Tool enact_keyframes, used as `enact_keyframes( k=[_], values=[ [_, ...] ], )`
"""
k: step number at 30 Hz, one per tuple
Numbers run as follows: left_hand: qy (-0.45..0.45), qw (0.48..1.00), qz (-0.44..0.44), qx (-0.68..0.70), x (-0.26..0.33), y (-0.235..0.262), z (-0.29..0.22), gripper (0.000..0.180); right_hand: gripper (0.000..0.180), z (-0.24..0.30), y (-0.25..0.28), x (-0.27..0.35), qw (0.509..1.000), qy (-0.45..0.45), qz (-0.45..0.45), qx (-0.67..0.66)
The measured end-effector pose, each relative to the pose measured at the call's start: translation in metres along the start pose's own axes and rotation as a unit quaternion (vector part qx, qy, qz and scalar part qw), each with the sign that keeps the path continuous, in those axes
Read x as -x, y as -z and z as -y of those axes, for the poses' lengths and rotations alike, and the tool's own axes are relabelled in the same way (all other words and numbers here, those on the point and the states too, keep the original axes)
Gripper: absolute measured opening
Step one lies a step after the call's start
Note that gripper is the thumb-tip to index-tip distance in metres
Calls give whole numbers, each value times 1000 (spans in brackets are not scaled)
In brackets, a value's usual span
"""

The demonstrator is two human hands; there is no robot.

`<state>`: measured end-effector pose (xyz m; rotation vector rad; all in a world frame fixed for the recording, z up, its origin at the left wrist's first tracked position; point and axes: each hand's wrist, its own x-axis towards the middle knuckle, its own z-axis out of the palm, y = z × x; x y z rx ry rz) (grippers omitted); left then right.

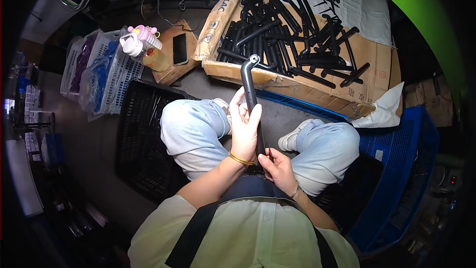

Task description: The person assembles L-shaped plastic components by hand, inserting small connector pins into them.

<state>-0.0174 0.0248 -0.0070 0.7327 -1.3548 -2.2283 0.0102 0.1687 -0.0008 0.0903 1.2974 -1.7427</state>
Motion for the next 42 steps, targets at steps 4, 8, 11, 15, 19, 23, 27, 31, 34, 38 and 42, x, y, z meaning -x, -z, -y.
enact_keyframes(
  k=[4, 8, 11, 15, 19, 23, 27, 31, 34, 38, 42],
  values=[
    [8, 1000, -2, 19, 1, -1, -3, 47, 12, 1, -5, -2, 999, 27, -1, 24],
    [112, 978, 58, 166, 0, 6, -4, 41, 19, -6, -6, -3, 995, 86, -39, 38],
    [177, 922, 150, 311, -3, 7, -7, 39, 25, -12, -5, -2, 992, 103, -42, 59],
    [198, 912, 171, 317, 2, 6, -10, 38, 27, -18, -6, -2, 990, 110, -26, 88],
    [195, 912, 183, 312, 3, 5, -9, 39, 28, -18, -5, 0, 989, 116, -30, 87],
    [193, 912, 183, 312, 5, 4, -4, 40, 28, -17, -4, 4, 988, 121, -35, 90],
    [153, 952, 170, 202, 8, 10, -6, 44, 28, -19, -6, 3, 984, 126, -26, 124],
    [136, 970, 164, 121, 4, 24, -36, 42, 29, -25, 4, 0, 985, 130, -25, 114],
    [-53, 988, 18, 146, -31, 93, -118, 32, 22, 0, 1, 11, 987, 127, -46, 83],
    [-89, 955, -277, -53, -80, 299, -110, 21, 14, 0, 2, -3, 986, 92, -67, 119],
    [103, 876, -414, -223, -18, 485, -1, 21, 14, -14, -4, -11, 986, 79, -54, 135]
  ],
)
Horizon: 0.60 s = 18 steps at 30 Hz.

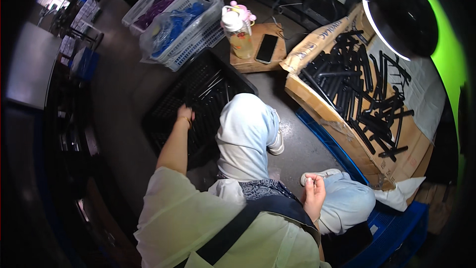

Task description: The person assembles L-shaped plastic components by hand, inserting small connector pins into them.

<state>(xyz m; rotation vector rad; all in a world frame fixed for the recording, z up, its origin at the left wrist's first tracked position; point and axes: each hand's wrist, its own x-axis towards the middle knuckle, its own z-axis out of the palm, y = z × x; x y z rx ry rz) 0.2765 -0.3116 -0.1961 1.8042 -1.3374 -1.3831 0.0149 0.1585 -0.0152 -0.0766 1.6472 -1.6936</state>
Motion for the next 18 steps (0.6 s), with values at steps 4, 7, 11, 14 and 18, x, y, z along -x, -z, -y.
enact_keyframes(
  k=[4, 7, 11, 14, 18],
  values=[
    [179, 978, -106, -24, 7, 25, 126, 57, 14, -7, 3, -2, 1000, -15, -18, 15],
    [34, 991, -117, -50, -3, 46, 163, 72, 15, -12, 2, -7, 1000, -25, -11, -6],
    [61, 956, -199, -208, -15, -28, 110, 63, 20, -37, 21, -26, 982, 92, -25, 163],
    [-367, 898, -238, -42, -9, -86, -38, 35, 21, -10, 36, -49, 925, 86, -4, 370],
    [-529, 834, 130, 84, 159, -219, -245, 15, 21, 16, 75, -76, 938, 34, -2, 344]
  ],
)
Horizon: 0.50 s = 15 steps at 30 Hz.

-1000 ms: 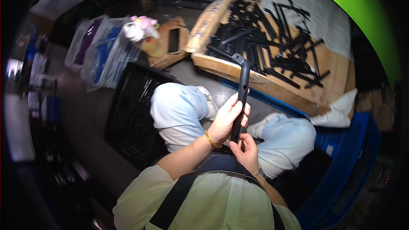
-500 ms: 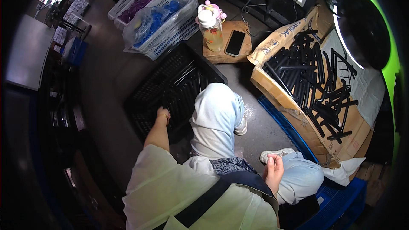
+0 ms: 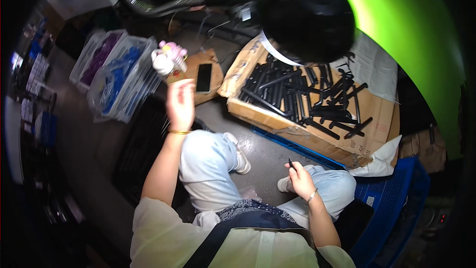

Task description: The person assembles L-shaped plastic components by hand, inserting small connector pins into them.

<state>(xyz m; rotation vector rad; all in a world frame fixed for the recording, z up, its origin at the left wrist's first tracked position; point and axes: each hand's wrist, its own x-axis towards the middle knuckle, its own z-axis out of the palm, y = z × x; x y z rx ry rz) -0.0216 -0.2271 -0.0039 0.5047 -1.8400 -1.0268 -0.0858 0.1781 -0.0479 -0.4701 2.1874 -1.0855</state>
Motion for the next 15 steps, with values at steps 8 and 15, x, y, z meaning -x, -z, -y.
enact_keyframes(
  k=[8, 15],
  values=[
    [-202, 875, 390, -204, 47, -275, 26, 31, 19, -66, 8, -24, 999, 7, -49, -21],
    [-196, 791, 369, -447, 69, -371, 70, 60, 24, -22, 14, -22, 987, 113, -106, -43]
  ],
)
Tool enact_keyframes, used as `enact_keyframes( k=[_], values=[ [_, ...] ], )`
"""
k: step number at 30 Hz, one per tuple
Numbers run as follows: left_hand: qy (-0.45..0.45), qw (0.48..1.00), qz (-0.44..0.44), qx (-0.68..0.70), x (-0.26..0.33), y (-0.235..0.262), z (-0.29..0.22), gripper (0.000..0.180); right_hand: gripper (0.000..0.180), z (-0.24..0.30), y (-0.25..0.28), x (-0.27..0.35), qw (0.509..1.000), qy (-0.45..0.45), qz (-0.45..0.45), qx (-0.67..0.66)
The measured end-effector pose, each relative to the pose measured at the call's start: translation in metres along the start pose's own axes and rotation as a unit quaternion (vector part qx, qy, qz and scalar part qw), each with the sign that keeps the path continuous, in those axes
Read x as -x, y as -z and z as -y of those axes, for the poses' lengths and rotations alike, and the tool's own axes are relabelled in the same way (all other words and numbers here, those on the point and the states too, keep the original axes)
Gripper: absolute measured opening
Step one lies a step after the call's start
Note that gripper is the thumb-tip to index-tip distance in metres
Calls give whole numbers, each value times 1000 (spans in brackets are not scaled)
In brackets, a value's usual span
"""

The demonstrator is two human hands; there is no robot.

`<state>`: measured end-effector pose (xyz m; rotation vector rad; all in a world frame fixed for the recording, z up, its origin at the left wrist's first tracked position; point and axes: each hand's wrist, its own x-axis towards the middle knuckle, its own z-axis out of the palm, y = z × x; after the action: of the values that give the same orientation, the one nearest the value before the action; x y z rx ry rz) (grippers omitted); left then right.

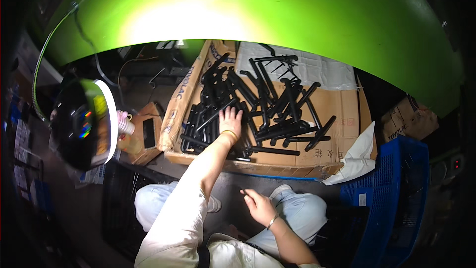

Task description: The person assembles L-shaped plastic components by hand, inserting small connector pins into them.

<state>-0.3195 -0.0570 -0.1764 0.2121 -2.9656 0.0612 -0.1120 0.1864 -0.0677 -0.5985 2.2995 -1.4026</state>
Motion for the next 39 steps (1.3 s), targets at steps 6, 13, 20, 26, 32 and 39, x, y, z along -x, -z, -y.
enact_keyframes(
  k=[6, 13, 20, 26, 32, 39],
  values=[
    [-36, 991, 131, 8, -17, 21, -17, 38, 33, 41, 73, 6, 996, 35, 6, -84],
    [-92, 962, 230, 118, 39, 74, 7, 41, 31, -82, 245, -114, 910, -170, -136, 353],
    [96, 959, 159, 214, 98, 92, 42, 29, 76, -159, 234, -167, 856, -412, -121, 289],
    [106, 971, 80, 198, 91, 84, 35, 27, 54, -175, 221, -182, 858, -320, -376, 144],
    [96, 972, 75, 201, 87, 92, 38, 25, 42, -113, 220, -274, 923, -93, -348, 134],
    [84, 970, 68, 219, 89, 90, 34, 23, 49, -78, 192, -420, 932, -88, -257, 241]
  ],
)
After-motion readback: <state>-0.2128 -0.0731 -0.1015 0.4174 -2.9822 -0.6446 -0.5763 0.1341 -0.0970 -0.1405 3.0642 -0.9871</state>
